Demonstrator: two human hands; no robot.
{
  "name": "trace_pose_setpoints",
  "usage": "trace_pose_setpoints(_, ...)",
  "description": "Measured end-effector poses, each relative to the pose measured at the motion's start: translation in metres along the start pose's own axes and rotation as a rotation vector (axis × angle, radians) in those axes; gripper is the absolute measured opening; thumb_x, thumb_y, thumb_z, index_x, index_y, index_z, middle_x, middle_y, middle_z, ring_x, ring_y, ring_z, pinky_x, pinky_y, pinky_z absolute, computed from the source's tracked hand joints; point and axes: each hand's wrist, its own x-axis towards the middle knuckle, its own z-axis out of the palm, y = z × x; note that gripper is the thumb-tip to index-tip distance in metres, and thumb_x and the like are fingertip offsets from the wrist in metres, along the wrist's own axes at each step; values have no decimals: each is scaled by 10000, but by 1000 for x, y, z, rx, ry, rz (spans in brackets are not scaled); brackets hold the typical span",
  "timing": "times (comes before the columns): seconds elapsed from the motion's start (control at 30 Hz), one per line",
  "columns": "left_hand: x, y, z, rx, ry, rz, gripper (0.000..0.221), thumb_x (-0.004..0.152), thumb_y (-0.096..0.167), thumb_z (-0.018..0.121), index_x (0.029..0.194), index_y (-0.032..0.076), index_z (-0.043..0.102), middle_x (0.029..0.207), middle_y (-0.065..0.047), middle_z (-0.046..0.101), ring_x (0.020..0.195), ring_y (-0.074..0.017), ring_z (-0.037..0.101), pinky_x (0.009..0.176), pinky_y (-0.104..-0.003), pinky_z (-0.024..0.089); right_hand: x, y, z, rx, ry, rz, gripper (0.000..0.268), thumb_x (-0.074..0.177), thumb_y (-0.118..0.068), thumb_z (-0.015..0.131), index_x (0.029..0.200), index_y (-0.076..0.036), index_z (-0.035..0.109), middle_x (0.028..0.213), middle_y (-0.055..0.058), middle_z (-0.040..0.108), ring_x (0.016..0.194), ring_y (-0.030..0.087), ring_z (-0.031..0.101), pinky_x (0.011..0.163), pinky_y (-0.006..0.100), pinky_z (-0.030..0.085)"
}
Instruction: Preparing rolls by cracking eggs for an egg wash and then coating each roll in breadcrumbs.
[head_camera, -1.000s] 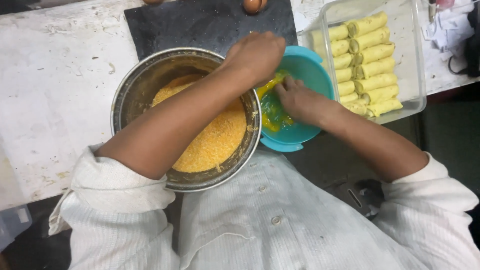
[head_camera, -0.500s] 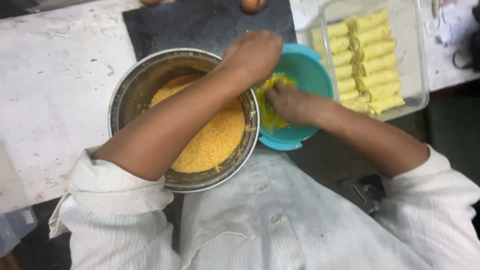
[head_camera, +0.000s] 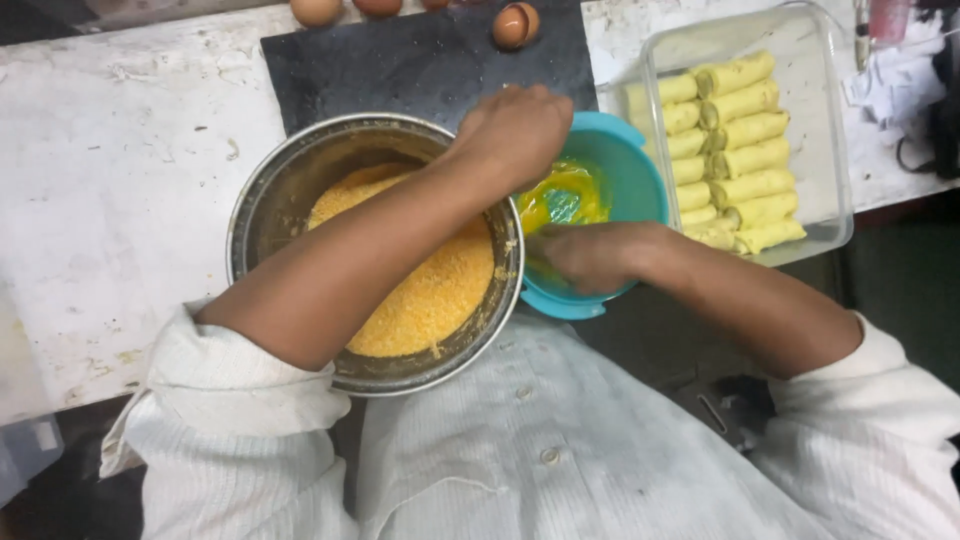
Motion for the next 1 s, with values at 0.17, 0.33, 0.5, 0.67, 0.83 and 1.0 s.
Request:
trace_pose_setpoints(0.17, 1, -7, -12, -5, 78, 10, 383, 790, -97, 591, 1124, 84, 638, 1037, -151, 671, 926, -363, 660, 768, -465, 548, 21, 33, -10, -226, 157, 179, 545, 869, 20, 364, 1410, -18, 312, 1343, 300, 418, 1177, 454, 482, 926, 519, 464)
trace_pose_setpoints(0.33, -8, -3, -18, -22, 45, -1, 398, 812, -119, 573, 1152, 81, 625, 1075, -140, 655, 966, -341, 639, 823, -447, 528, 19, 31, -12, -311, 118, 359, 433, 993, -68, 300, 1406, 50, 355, 1303, 400, 417, 1002, 520, 640, 828, 539, 546)
trace_pose_setpoints(0.5, -7, -1, -13, 23, 49, 30, 401, 759, -187, 581, 1052, 76, 656, 955, -143, 700, 852, -351, 698, 718, -454, 574, 30, 52, 11, -628, -220, 45, 525, 924, -21, 562, 1428, -46, 417, 1566, 221, 228, 1381, 441, 344, 1009, 465, 506)
trace_pose_setpoints(0.67, -9, 2, -14, 37, 3, 30, 371, 804, -104, 547, 1127, 68, 604, 1019, -155, 649, 907, -366, 647, 757, -459, 539, 21, 34, -3, -252, 54, 106, 544, 896, 41, 478, 1416, 14, 323, 1387, 223, 326, 1237, 394, 391, 963, 476, 440)
trace_pose_setpoints(0.83, -7, 2, -8, 49, 35, 41, 283, 800, 25, 720, 1072, 56, 644, 1002, -162, 670, 872, -363, 667, 743, -459, 552, 31, 52, 9, -271, 465, 90, 340, 872, 38, 398, 1202, 51, 481, 1082, 246, 508, 996, 469, 542, 773, 547, 506)
trace_pose_setpoints(1.0, -10, 0, -15, 56, 42, 7, 232, 848, -32, 624, 1069, 34, 648, 991, -183, 674, 865, -391, 672, 713, -484, 557, 51, 80, 17, -990, 536, 53, 317, 832, -34, 519, 1106, 83, 626, 1018, 230, 622, 885, 377, 536, 681, 443, 447)
